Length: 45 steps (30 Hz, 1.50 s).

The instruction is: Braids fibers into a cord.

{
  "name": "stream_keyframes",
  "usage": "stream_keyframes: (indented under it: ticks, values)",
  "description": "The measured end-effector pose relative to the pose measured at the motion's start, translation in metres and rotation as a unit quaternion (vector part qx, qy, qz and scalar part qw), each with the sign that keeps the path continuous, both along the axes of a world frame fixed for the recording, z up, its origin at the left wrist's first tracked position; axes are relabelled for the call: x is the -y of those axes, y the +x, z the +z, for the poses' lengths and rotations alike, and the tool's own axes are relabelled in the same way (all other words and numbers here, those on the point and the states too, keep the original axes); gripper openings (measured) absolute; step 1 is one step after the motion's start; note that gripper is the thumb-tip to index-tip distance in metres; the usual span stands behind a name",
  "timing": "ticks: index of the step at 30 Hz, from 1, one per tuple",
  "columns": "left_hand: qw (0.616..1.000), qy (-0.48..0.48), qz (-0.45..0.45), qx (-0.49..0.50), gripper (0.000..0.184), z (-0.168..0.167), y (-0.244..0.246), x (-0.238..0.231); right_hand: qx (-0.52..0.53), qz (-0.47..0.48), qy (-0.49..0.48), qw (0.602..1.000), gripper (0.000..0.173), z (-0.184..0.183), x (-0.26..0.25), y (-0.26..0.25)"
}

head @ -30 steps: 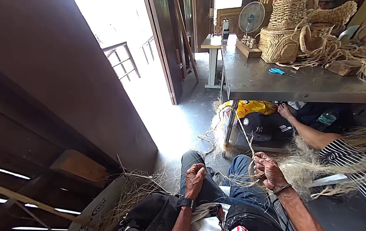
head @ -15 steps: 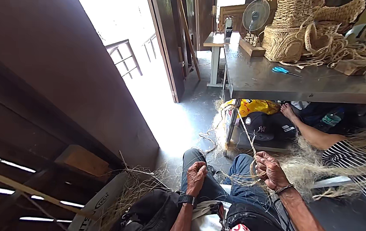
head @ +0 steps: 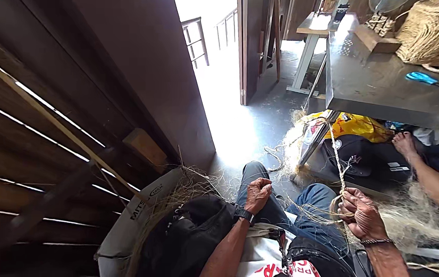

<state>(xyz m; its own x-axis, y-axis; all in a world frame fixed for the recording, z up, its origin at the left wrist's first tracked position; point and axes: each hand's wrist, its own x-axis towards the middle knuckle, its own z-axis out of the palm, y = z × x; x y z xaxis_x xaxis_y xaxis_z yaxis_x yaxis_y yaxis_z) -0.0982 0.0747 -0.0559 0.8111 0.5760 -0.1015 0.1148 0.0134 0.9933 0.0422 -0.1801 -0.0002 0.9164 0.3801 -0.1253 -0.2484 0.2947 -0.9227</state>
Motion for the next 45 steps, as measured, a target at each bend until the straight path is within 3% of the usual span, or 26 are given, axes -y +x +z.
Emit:
stream_keyframes:
  ticks: [10, 19, 24, 28, 32, 34, 37, 40, 45]
  values:
    - [1.000, 0.007, -0.004, -0.001, 0.018, 0.000, 0.000, 0.004, -0.011, -0.011, -0.002, 1.000, 0.023, -0.002, 0.003, -0.002]
    - [0.998, 0.051, -0.029, -0.007, 0.021, 0.009, -0.007, -0.001, 0.002, 0.001, -0.077, 0.997, 0.012, 0.006, 0.003, -0.011]
    - [0.997, 0.056, -0.031, -0.049, 0.021, 0.026, 0.004, 0.006, 0.001, 0.017, -0.011, 1.000, 0.009, 0.002, 0.002, -0.003]
    - [0.977, 0.142, -0.155, -0.035, 0.036, 0.059, 0.021, 0.033, -0.005, 0.020, 0.025, 0.999, 0.012, -0.001, 0.000, -0.004]
    - [0.951, 0.117, -0.284, -0.033, 0.054, 0.086, 0.049, 0.076, 0.004, 0.015, 0.032, 0.999, 0.013, -0.006, -0.005, -0.005]
    - [0.939, 0.100, -0.327, -0.031, 0.046, 0.088, 0.060, 0.091, 0.004, 0.012, 0.027, 1.000, 0.013, -0.005, -0.007, -0.006]
    - [0.939, 0.103, -0.328, -0.017, 0.015, 0.074, 0.076, 0.098, -0.008, 0.019, 0.029, 0.999, 0.012, -0.004, -0.006, -0.006]
    - [0.943, 0.038, -0.332, 0.003, 0.017, 0.058, 0.085, 0.082, -0.015, 0.032, 0.038, 0.999, 0.014, -0.005, -0.001, -0.004]
    - [0.961, -0.047, -0.270, -0.038, 0.018, 0.067, 0.065, 0.021, -0.016, 0.040, 0.050, 0.998, 0.013, -0.008, 0.004, -0.001]
